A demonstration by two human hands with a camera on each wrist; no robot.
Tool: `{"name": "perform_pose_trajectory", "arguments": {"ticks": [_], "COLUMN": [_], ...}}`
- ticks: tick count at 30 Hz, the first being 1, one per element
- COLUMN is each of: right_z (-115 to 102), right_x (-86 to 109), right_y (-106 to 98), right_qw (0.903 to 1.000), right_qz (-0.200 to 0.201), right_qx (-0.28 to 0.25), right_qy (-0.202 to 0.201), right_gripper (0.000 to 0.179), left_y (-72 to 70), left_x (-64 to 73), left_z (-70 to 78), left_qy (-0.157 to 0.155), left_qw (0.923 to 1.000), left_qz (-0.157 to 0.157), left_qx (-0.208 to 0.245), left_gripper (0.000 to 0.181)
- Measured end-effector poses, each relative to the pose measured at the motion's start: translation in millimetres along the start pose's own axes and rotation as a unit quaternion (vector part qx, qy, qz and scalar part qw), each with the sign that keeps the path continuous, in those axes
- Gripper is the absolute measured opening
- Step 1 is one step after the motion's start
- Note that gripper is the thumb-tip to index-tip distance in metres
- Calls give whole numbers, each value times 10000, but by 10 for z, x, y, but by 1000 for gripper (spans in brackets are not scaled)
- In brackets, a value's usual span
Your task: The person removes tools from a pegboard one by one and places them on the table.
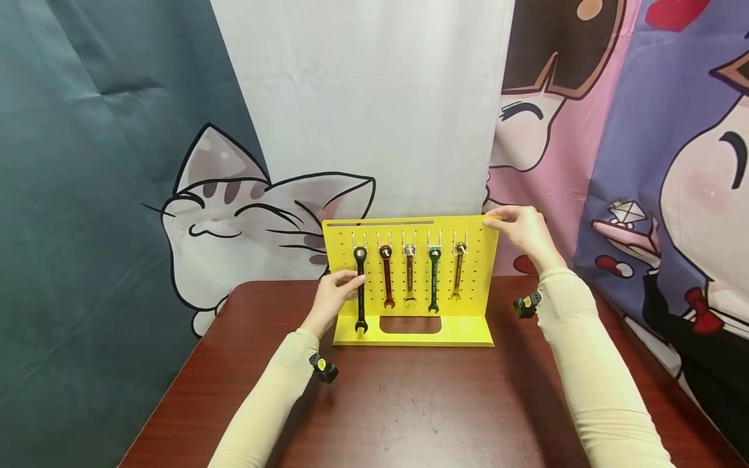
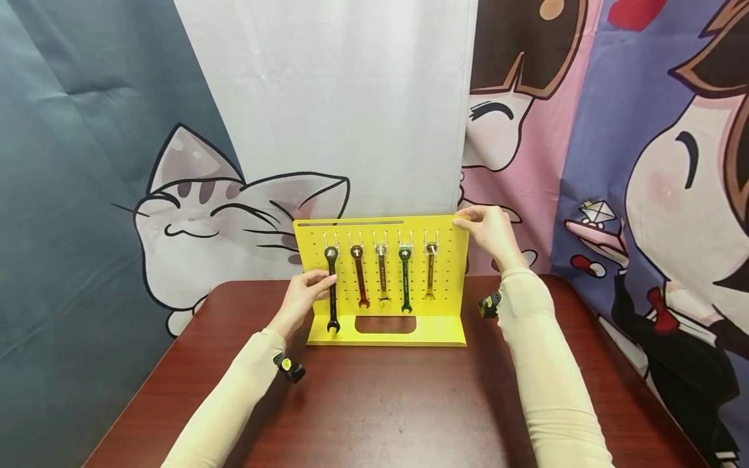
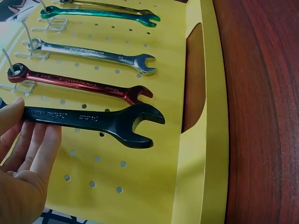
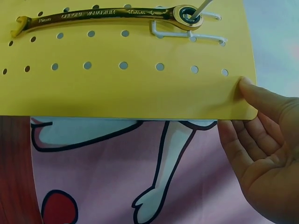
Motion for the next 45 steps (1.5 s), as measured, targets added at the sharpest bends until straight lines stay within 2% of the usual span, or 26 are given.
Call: {"name": "perform_pose_trajectory", "arguments": {"ticks": [13,24,27,32,38,45], "right_z": [31,54,43,18,32,40], "right_x": [0,-7,-17,-38,-54,-81], "right_y": [1,-16,-23,-34,-33,-37], "right_qw": [9999,9999,9999,9999,9998,9998], "right_qz": [-4,-112,-138,-115,-170,-208], "right_qx": [158,115,87,53,65,13], "right_qy": [16,59,36,-51,-5,54], "right_gripper": [40,42,42,42,45,47], "left_y": [-11,-87,-160,-361,-607,-787], "left_x": [107,176,182,204,246,284], "left_z": [149,382,416,422,397,363], "left_qy": [121,124,149,198,147,6], "left_qw": [9997,9989,9988,9991,9988,9984], "left_qz": [-217,-351,-330,-109,34,189], "left_qx": [-34,-268,-318,-372,-476,-533], "left_gripper": [29,35,33,34,36,38]}}
Point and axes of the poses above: each hand's wrist, its own x-axis away from the middle knuckle, its own y-axis out of the palm, z = x × y, the point moved 3 cm from there along -x, towards the middle knuckle, and after that the axes turned 15 degrees about y, right-handed, at the moved point
